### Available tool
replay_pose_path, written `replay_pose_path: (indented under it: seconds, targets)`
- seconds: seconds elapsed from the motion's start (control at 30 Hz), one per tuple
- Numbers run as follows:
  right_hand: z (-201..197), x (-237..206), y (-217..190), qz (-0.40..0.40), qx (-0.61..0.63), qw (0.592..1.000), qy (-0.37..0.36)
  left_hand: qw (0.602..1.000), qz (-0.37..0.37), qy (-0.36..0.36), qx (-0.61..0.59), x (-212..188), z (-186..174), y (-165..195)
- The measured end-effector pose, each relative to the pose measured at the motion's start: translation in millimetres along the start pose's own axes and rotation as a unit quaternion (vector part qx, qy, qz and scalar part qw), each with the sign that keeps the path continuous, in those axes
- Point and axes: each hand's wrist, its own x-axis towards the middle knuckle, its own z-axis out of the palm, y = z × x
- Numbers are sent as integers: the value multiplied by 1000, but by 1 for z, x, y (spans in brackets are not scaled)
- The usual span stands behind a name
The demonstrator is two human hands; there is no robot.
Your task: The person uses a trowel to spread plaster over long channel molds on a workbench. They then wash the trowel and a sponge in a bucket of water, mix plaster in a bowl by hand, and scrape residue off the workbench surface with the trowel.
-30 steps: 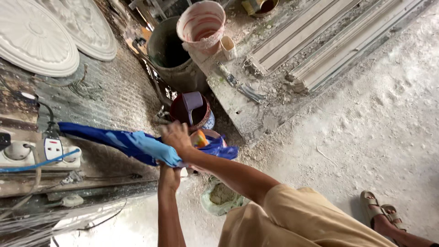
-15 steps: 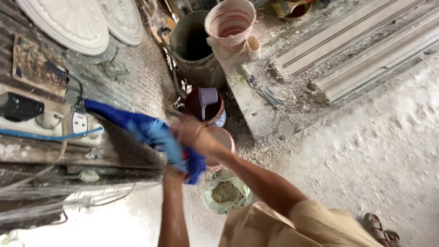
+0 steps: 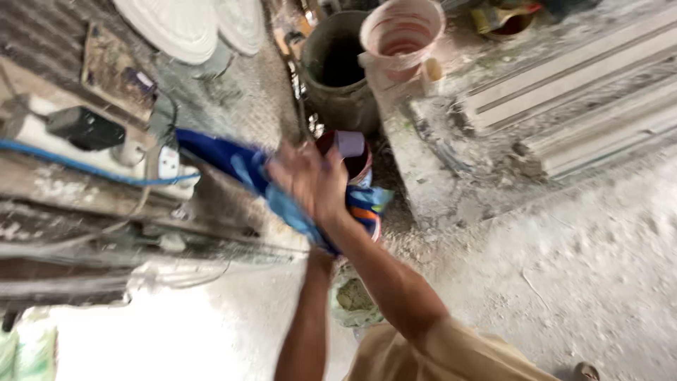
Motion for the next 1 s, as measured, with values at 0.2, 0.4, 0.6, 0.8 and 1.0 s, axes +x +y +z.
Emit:
replay_pose_path:
  seconds: [0.2,0.4,0.6,0.8,1.0]
  targets:
    - [-11,153,-23,-35,-23,990,133,924,-375,-7,76,-37,7,48]
    - [-35,136,-39,-198,-959,182,88,733,-379,348,445,-10,6,17]
    - [-90,38,-2,90,-985,52,139,501,-58,52,862,12,-39,31]
    - [-141,-57,1,41,-910,407,66,657,-196,532,497,-43,-71,100]
    - [-168,-109,-9,268,-633,700,194,501,-216,278,791,-120,-69,120]
